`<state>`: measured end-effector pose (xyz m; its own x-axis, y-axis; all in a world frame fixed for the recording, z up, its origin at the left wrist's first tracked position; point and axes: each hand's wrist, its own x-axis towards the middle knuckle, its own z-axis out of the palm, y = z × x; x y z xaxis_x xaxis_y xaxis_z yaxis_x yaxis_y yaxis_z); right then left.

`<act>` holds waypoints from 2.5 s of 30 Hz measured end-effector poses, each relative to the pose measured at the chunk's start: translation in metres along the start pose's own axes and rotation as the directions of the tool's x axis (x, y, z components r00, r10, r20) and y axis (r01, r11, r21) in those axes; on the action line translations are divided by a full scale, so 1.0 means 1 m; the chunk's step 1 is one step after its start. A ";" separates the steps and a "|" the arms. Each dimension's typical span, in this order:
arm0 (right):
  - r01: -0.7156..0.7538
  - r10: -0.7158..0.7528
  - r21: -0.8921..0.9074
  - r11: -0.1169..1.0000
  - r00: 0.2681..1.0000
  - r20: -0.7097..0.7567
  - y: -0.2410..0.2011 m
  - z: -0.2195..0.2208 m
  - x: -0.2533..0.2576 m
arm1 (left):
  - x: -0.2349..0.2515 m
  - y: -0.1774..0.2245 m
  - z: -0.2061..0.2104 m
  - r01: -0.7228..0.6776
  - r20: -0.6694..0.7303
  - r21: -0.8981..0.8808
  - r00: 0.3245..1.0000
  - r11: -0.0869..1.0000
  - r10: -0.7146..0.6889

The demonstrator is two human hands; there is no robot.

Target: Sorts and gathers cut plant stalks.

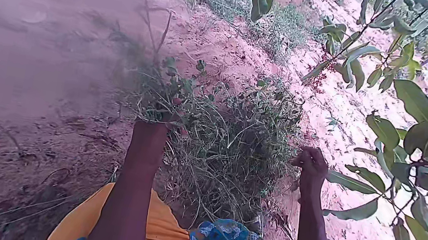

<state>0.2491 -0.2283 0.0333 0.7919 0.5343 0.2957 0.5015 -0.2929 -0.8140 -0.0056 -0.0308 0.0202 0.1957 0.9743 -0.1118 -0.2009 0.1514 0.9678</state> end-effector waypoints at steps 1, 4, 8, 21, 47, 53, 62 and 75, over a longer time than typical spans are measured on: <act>0.096 -0.084 0.096 0.991 0.989 -0.120 -0.006 -0.004 0.003 | 0.001 -0.001 0.001 -0.006 0.009 -0.008 1.000 1.000 0.006; 0.146 -0.127 0.128 0.981 0.981 -0.147 -0.013 -0.006 0.003 | 0.001 -0.002 0.003 0.004 0.011 0.001 1.000 1.000 -0.004; -0.148 0.109 0.245 0.958 0.980 0.167 -0.011 0.020 -0.015 | -0.006 0.002 0.010 0.079 0.000 0.012 0.997 0.997 -0.079; 0.051 -0.103 0.106 0.993 0.807 0.581 -0.037 0.072 -0.079 | -0.054 -0.009 0.047 0.236 0.404 0.191 0.866 0.953 -0.296; 0.414 0.113 -0.264 0.871 0.353 0.929 -0.022 0.138 -0.079 | 0.027 -0.010 -0.057 -0.438 -0.467 -0.255 0.836 0.862 0.286; 0.228 0.262 -0.416 0.880 0.497 0.827 -0.018 0.166 -0.065 | 0.014 0.013 -0.040 -0.430 -0.512 -0.204 0.813 0.879 0.279; 0.002 -0.061 0.282 0.959 0.977 0.203 -0.004 0.025 -0.007 | 0.011 0.008 -0.034 -0.144 -0.316 -0.364 0.949 0.920 0.023; 0.235 -0.282 0.158 0.959 0.835 0.472 -0.045 0.081 -0.049 | -0.025 -0.002 0.020 0.181 0.073 -0.257 0.983 0.949 -0.168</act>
<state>0.1602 -0.1773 0.0149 0.3553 0.9032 0.2407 0.6124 -0.0304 -0.7900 0.0093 -0.0585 0.0252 0.2960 0.9202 -0.2560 -0.4018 0.3631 0.8407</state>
